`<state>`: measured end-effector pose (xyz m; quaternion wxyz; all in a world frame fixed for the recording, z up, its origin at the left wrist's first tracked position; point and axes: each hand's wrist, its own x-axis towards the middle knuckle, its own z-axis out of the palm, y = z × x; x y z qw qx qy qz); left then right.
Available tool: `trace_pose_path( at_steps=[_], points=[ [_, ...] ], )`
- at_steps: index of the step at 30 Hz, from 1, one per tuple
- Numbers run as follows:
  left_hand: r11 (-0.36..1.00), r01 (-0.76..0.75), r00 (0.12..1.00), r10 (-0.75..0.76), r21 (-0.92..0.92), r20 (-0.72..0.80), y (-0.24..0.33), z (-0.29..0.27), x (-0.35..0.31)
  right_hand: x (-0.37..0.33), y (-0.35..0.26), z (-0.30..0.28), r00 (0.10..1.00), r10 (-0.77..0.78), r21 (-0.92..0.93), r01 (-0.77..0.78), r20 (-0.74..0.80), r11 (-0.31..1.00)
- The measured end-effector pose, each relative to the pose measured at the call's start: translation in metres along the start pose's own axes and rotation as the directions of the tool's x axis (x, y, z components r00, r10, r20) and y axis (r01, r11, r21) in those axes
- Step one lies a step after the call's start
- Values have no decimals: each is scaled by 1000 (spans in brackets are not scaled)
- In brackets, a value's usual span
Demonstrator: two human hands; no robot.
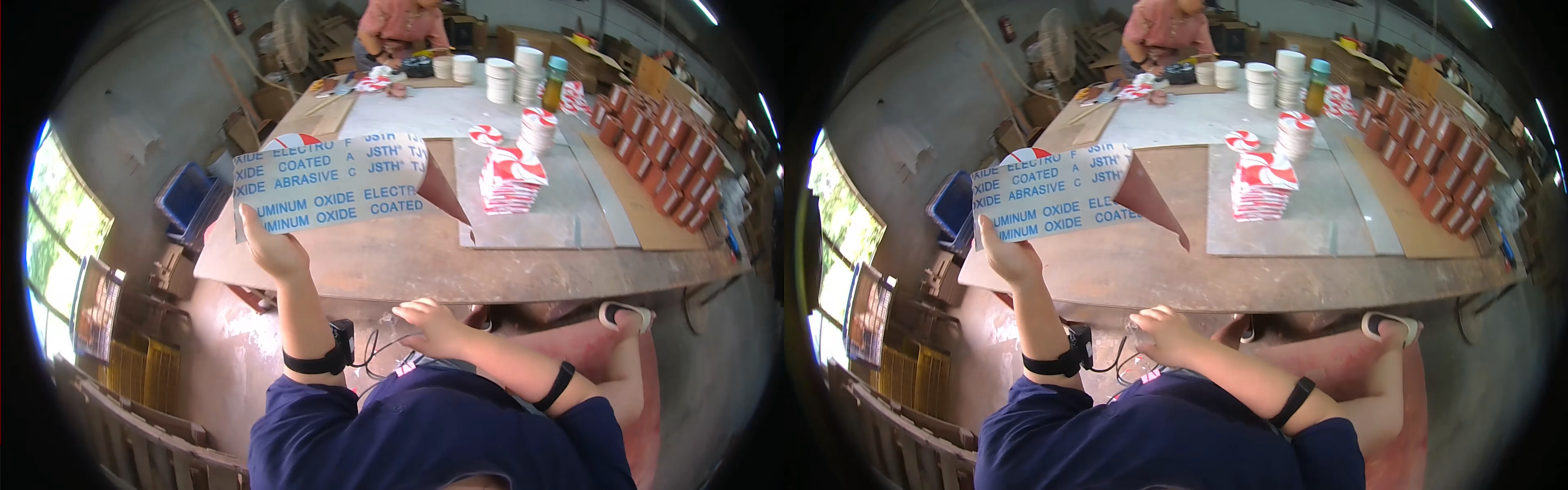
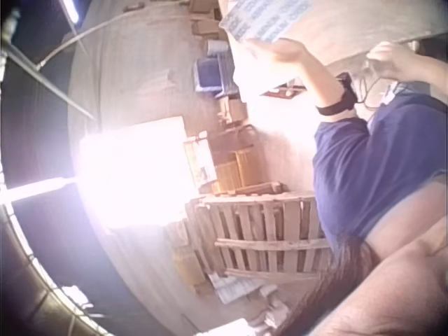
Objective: Using sandpaper to smooth the edges and surfaces of small decorative ceramic discs with a red and white pattern.
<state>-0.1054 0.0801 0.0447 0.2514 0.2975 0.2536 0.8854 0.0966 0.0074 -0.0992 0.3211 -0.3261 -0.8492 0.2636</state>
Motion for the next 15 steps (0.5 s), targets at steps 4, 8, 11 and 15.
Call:
trace_pose_path(
  at_steps=[4, 8, 11, 15],
  points=[
    [988, -81, 997, 81, 133, 6, 4, -18, -4, -5, -10, -13, 997, 23, -148, -11, 77, 989],
    [976, -27, 981, -16, 214, 196, -15, -15, -22, -7, -47, -41, 993, 95, 95, -102, 73, 990],
    [940, 13, 904, -157, 341, 398, -41, -5, -44, -2, -69, -63, 974, -52, 50, 65, -221, 997],
    [882, 23, 773, -313, 470, 551, -60, 25, -110, -4, -53, -77, 877, -103, -420, -119, -469, 900]
  ],
)
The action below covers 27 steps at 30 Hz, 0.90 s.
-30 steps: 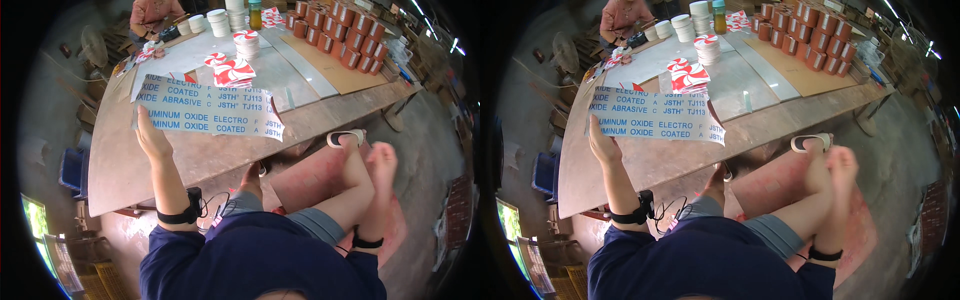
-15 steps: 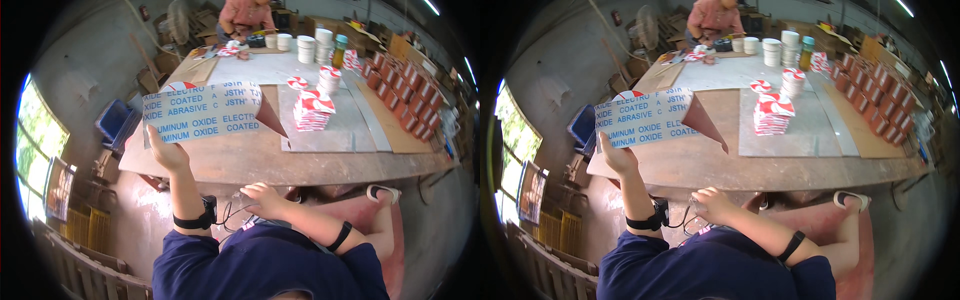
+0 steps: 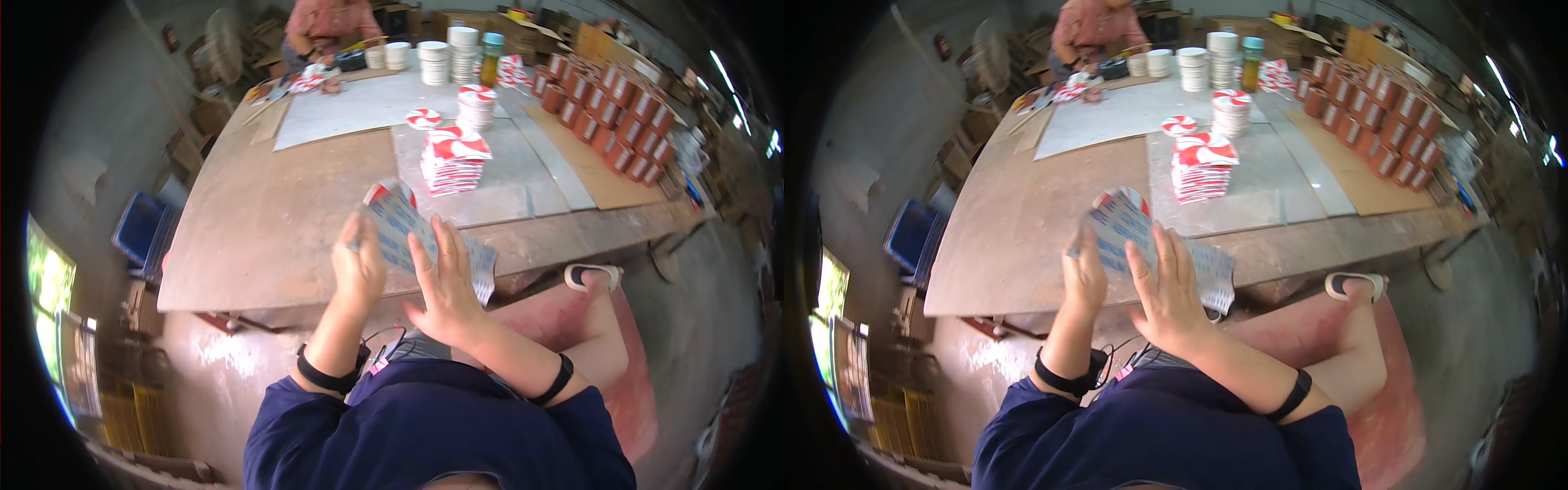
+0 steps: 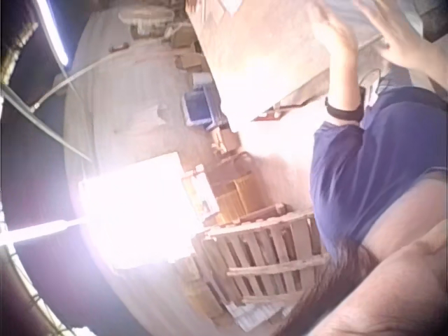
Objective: Using sandpaper to smooth the edges and surfaces of small decorative ceramic discs with a red and white pattern.
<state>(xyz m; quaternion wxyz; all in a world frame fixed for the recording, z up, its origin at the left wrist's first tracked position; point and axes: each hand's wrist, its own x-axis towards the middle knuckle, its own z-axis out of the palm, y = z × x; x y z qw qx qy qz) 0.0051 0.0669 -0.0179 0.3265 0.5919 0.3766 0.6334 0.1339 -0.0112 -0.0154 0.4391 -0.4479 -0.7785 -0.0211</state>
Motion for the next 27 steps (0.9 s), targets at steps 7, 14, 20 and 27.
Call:
trace_pose_path(
  at_steps=[7, 14, 20, 27],
  points=[
    [906, -301, 845, 107, 299, 524, 31, 60, -33, -36, 54, 3, 964, 65, -103, -94, -257, 990],
    [911, -330, 752, 96, 247, 652, 13, 75, -33, -69, 77, -44, 967, 254, 213, -247, -5, 945],
    [985, 61, 897, -124, 160, 424, -2, 62, -9, -101, 101, -98, 552, 833, 856, -448, 37, 258],
    [960, 263, 896, -279, 96, 346, -24, 41, 1, -99, 99, -138, 591, 805, 989, -141, 41, 53]
  ],
)
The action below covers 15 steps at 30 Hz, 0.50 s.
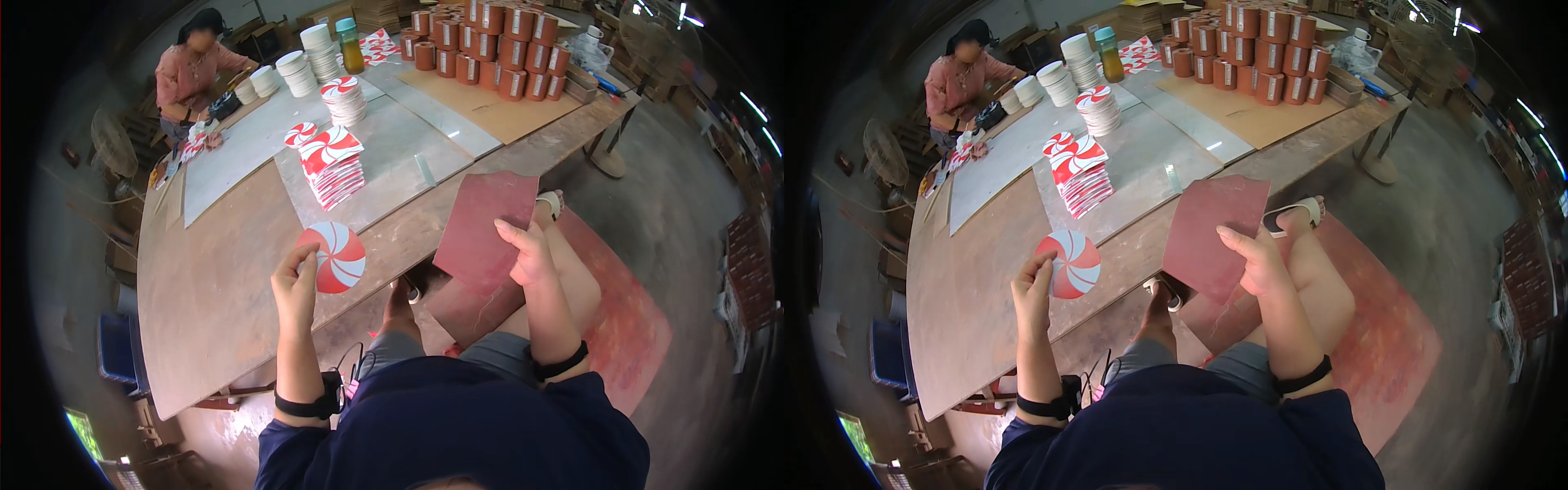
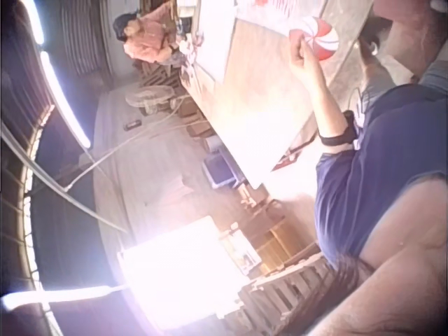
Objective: Using sandpaper to smooth the edges and surfaces of small decorative ceramic discs with a red and white pattern.
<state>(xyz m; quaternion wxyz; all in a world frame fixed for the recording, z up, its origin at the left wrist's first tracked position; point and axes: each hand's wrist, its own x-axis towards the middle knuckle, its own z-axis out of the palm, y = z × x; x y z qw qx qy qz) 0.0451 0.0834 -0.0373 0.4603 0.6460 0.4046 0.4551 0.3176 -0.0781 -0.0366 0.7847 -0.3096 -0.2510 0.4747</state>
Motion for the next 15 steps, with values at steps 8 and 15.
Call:
trace_pose_path(
  at_steps=[8, 15],
  points=[
    [997, 59, 996, -56, -42, 74, 4, 4, -3, -6, -15, 12, 991, -92, -52, 98, 96, 994],
    [967, 171, 980, -146, -189, 138, -2, -7, 5, -1, -15, 16, 999, -48, 50, 47, 21, 998]
  ],
)
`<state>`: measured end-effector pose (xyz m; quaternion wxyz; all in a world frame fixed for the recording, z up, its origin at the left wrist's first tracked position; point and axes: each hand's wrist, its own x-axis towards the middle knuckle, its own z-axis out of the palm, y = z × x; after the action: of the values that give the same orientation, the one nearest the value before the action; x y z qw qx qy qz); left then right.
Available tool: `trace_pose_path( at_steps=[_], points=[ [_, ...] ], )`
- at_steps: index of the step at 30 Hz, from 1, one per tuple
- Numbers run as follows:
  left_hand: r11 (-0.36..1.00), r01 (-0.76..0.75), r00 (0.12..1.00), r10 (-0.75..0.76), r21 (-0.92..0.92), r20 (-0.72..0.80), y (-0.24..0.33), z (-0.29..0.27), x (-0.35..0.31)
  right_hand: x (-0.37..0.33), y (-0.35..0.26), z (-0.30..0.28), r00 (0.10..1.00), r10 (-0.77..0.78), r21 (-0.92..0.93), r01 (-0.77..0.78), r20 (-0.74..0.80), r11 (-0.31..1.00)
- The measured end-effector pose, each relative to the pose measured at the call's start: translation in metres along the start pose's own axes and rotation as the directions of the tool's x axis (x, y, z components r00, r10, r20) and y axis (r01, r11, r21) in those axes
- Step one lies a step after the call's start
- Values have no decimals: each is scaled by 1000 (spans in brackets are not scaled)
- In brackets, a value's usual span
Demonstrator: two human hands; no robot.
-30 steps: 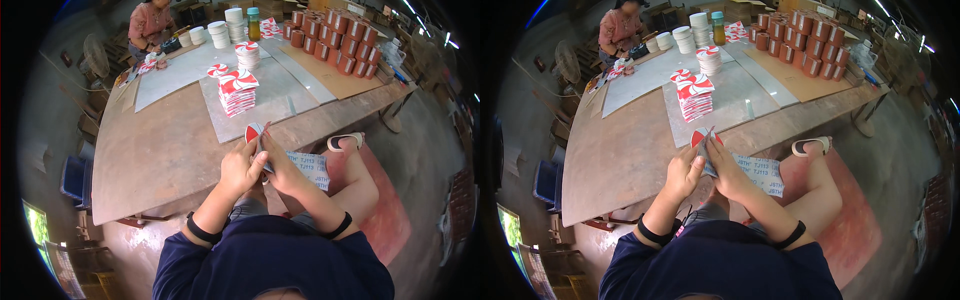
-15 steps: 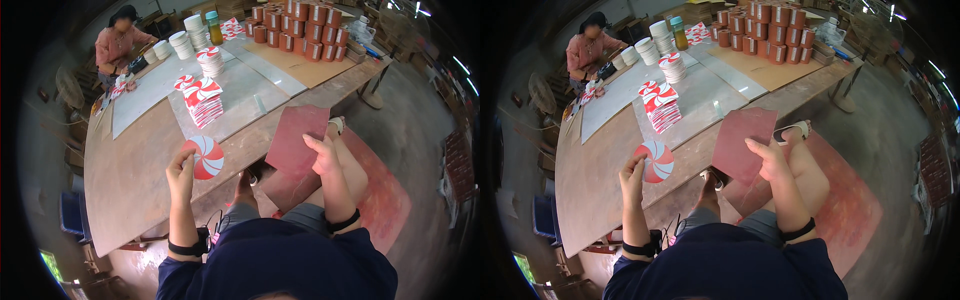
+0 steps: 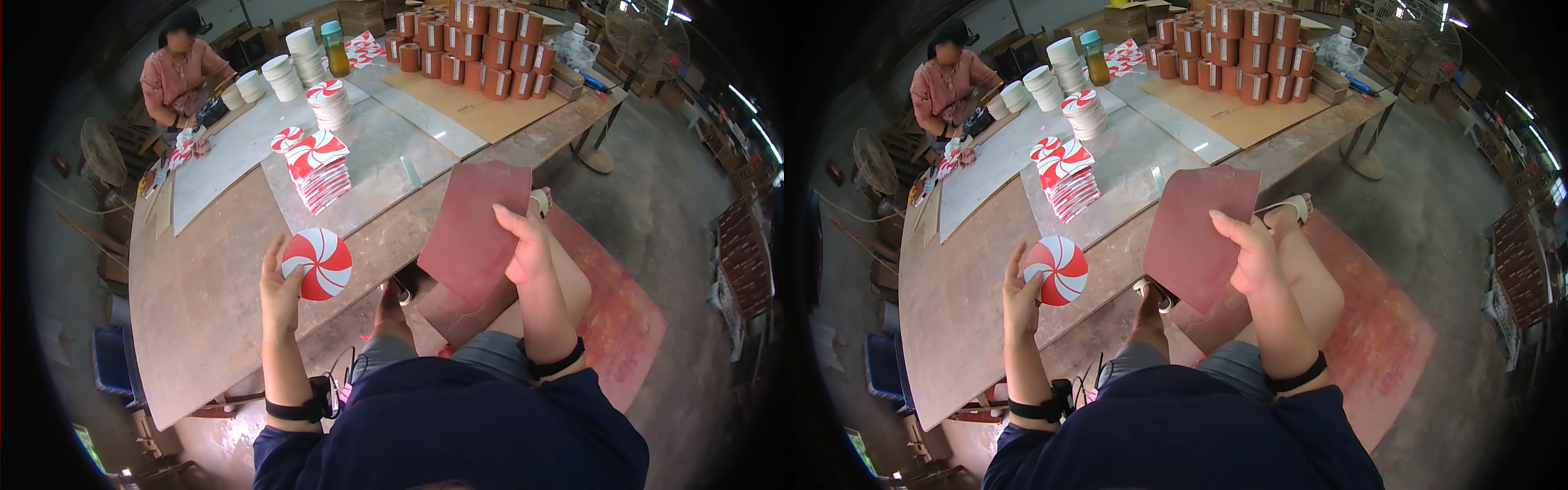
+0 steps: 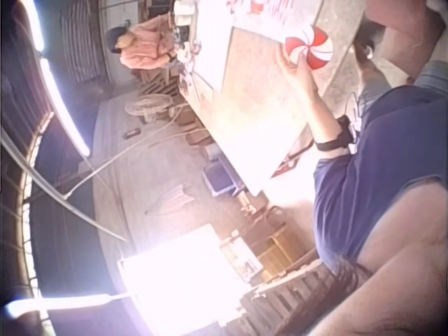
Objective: Using sandpaper to smooth the edges and surfaces of small decorative ceramic discs with a red and white pattern.
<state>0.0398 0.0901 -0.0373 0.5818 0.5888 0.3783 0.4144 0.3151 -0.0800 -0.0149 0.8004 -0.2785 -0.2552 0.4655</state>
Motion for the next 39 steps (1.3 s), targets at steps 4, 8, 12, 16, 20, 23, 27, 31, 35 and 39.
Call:
trace_pose_path(
  at_steps=[4, 8, 12, 16, 20, 23, 27, 31, 35, 39],
  points=[
    [971, 178, 984, -172, -160, 51, -26, -14, 11, 11, 1, -21, 991, 132, 278, -134, 26, 951],
    [895, 341, 940, -325, -287, 104, -61, -6, 20, 14, -1, -33, 988, 41, 284, 2, -146, 959],
    [893, 399, 911, -359, -210, 202, -82, 22, 33, 11, -9, -32, 961, -39, 201, 96, -272, 975],
    [942, 331, 943, -329, -60, 47, -92, 49, 45, 12, -9, -33, 944, -102, 169, 161, -314, 972],
    [914, 50, 998, -61, 402, 14, -109, 52, 50, 17, -7, -29, 955, -68, 233, 139, -288, 963],
    [534, -129, 953, 299, 836, -44, -81, 64, 35, 25, -3, -22, 976, -46, 275, 105, -212, 956],
    [834, -424, 904, 365, 352, 224, -18, 81, 16, 33, 15, 7, 951, 5, 230, 69, -309, 971],
    [667, -657, 736, 467, 351, 490, 25, 107, -3, 35, 42, 34, 957, 49, 183, 4, -285, 983],
    [671, -655, 704, 374, 347, 604, 18, 112, -1, 26, 56, 47, 980, 109, 123, -89, -169, 988],
    [994, -105, 847, 85, 9, 525, 4, 91, 12, 19, 43, 41, 976, 192, -124, -179, 99, 976]
  ],
)
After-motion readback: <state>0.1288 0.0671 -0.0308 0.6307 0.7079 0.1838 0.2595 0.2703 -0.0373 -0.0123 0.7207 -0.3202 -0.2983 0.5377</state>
